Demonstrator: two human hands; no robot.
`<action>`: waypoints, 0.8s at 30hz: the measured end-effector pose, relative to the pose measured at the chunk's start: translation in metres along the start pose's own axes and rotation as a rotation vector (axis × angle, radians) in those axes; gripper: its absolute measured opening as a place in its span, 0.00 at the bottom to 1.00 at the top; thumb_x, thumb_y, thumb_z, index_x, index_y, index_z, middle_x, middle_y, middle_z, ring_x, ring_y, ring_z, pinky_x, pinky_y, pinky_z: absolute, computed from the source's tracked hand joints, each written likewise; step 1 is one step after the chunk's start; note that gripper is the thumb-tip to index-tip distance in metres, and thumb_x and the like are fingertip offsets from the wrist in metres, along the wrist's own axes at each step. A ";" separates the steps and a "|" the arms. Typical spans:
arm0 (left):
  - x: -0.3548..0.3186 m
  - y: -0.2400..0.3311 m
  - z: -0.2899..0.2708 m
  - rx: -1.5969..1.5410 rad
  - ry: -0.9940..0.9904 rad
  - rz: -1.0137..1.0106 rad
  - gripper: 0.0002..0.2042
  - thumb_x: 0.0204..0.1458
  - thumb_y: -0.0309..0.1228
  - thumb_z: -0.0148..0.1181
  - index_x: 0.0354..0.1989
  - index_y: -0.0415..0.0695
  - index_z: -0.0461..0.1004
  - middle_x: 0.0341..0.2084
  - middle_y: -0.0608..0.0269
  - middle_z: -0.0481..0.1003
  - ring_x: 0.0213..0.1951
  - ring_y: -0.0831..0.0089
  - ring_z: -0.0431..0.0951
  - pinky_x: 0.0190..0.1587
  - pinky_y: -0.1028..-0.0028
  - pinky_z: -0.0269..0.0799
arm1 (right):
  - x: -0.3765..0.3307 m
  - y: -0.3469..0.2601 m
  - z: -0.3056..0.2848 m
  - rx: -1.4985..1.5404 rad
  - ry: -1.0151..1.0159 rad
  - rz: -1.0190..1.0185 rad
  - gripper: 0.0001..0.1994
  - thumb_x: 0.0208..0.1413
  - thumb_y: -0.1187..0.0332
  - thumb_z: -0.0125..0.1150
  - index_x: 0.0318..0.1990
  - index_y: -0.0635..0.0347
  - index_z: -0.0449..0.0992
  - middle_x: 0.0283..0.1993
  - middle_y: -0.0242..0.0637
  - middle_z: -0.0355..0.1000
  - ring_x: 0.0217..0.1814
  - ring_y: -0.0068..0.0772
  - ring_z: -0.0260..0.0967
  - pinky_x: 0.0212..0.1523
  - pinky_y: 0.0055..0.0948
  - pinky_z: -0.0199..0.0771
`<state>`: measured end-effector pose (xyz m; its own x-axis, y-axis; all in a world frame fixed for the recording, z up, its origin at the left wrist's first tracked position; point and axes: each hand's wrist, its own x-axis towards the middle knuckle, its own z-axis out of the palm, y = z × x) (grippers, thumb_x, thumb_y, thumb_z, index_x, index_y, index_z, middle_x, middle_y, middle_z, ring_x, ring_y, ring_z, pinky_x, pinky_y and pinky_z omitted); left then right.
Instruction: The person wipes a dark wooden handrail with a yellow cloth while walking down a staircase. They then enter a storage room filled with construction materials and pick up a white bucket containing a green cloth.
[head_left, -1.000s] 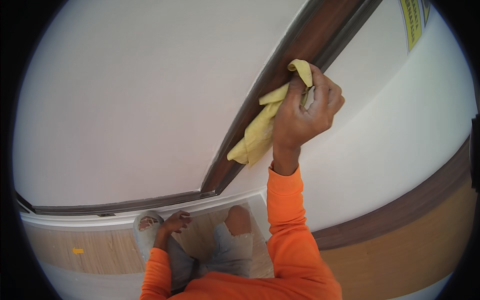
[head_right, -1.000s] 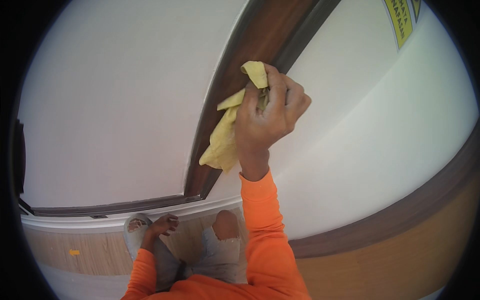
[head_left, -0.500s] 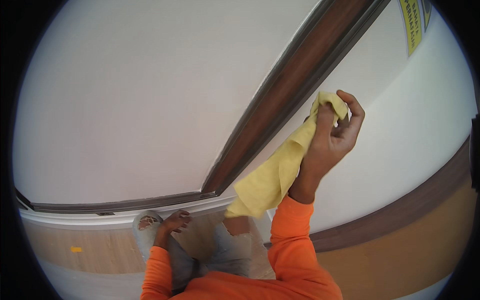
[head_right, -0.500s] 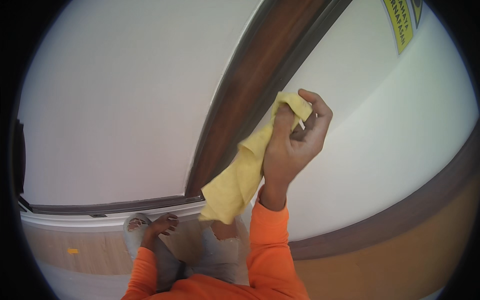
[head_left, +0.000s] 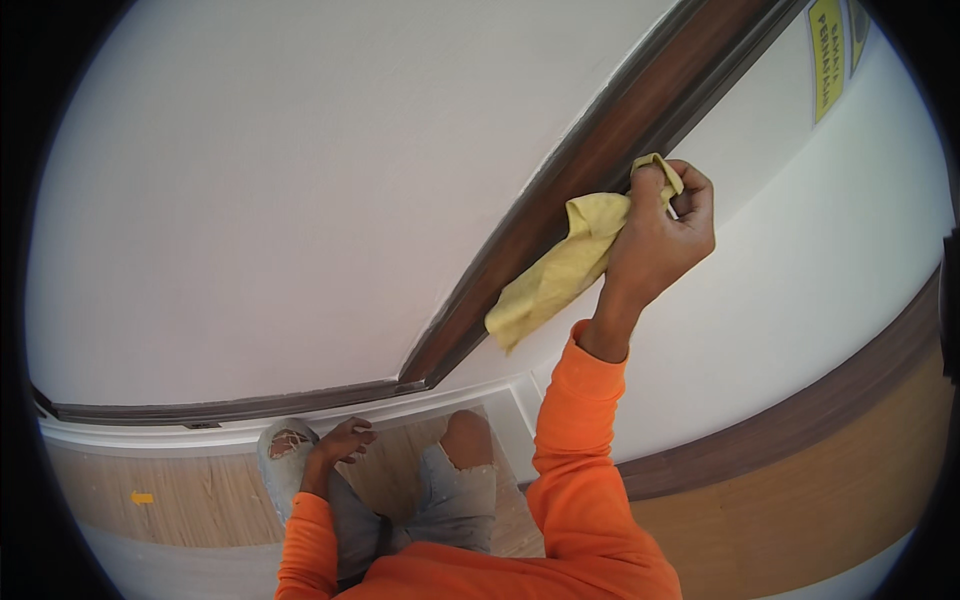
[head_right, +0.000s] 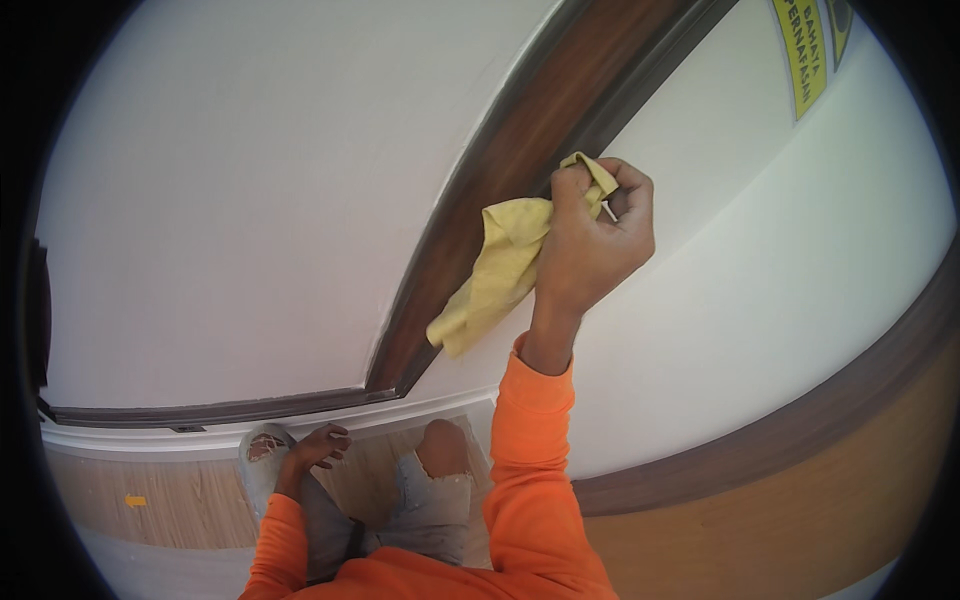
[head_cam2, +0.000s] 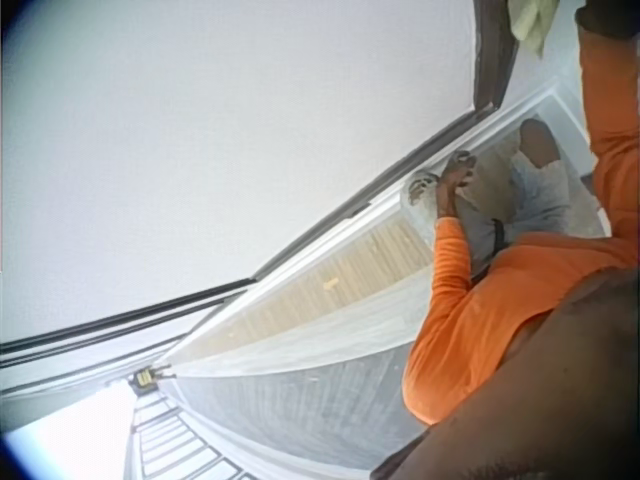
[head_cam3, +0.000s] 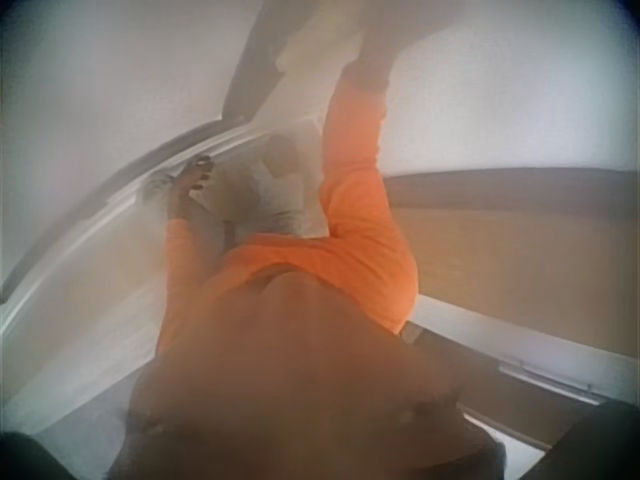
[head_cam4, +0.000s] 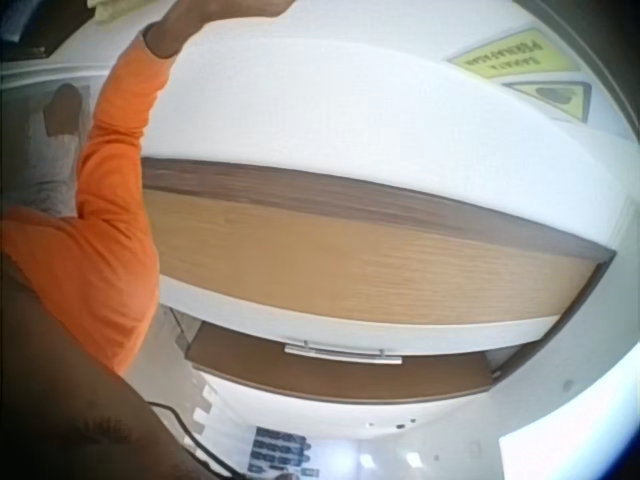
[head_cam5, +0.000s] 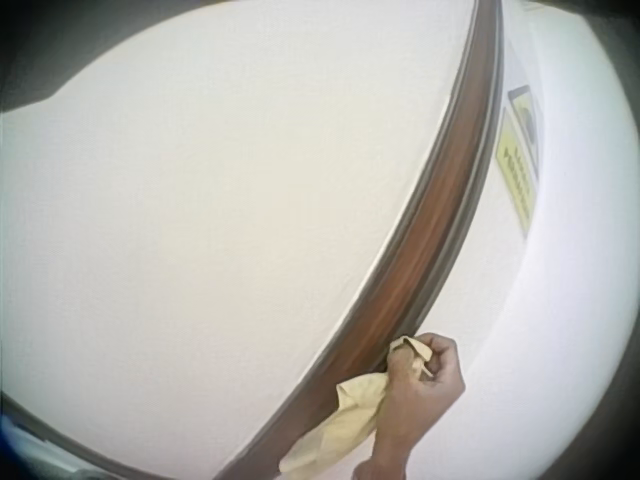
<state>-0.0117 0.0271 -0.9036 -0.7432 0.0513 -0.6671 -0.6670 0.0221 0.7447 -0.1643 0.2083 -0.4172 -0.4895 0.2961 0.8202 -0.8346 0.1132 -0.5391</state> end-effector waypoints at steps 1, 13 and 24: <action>0.001 0.000 0.001 -0.001 -0.001 0.004 0.30 0.57 0.48 0.65 0.65 0.48 0.66 0.49 0.63 0.76 0.48 0.69 0.78 0.47 0.62 0.76 | 0.002 -0.002 0.000 -0.027 0.002 -0.009 0.07 0.53 0.81 0.64 0.39 0.68 0.73 0.33 0.35 0.75 0.31 0.19 0.71 0.33 0.19 0.73; -0.004 0.002 0.001 -0.024 -0.012 0.019 0.30 0.57 0.46 0.66 0.65 0.49 0.66 0.48 0.64 0.76 0.46 0.70 0.78 0.46 0.62 0.76 | 0.008 -0.009 0.005 -0.160 0.019 -0.101 0.08 0.49 0.77 0.67 0.34 0.66 0.73 0.30 0.34 0.73 0.31 0.18 0.69 0.34 0.20 0.72; -0.005 0.002 0.003 0.006 -0.025 0.048 0.32 0.55 0.47 0.68 0.65 0.48 0.65 0.50 0.59 0.75 0.48 0.68 0.76 0.46 0.63 0.75 | 0.008 -0.012 0.004 -0.134 -0.011 -0.072 0.11 0.45 0.78 0.70 0.31 0.65 0.71 0.25 0.30 0.71 0.26 0.14 0.63 0.29 0.19 0.67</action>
<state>-0.0093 0.0294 -0.8985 -0.7726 0.0772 -0.6302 -0.6303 0.0253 0.7759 -0.1593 0.2057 -0.4037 -0.4331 0.2728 0.8591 -0.8269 0.2591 -0.4991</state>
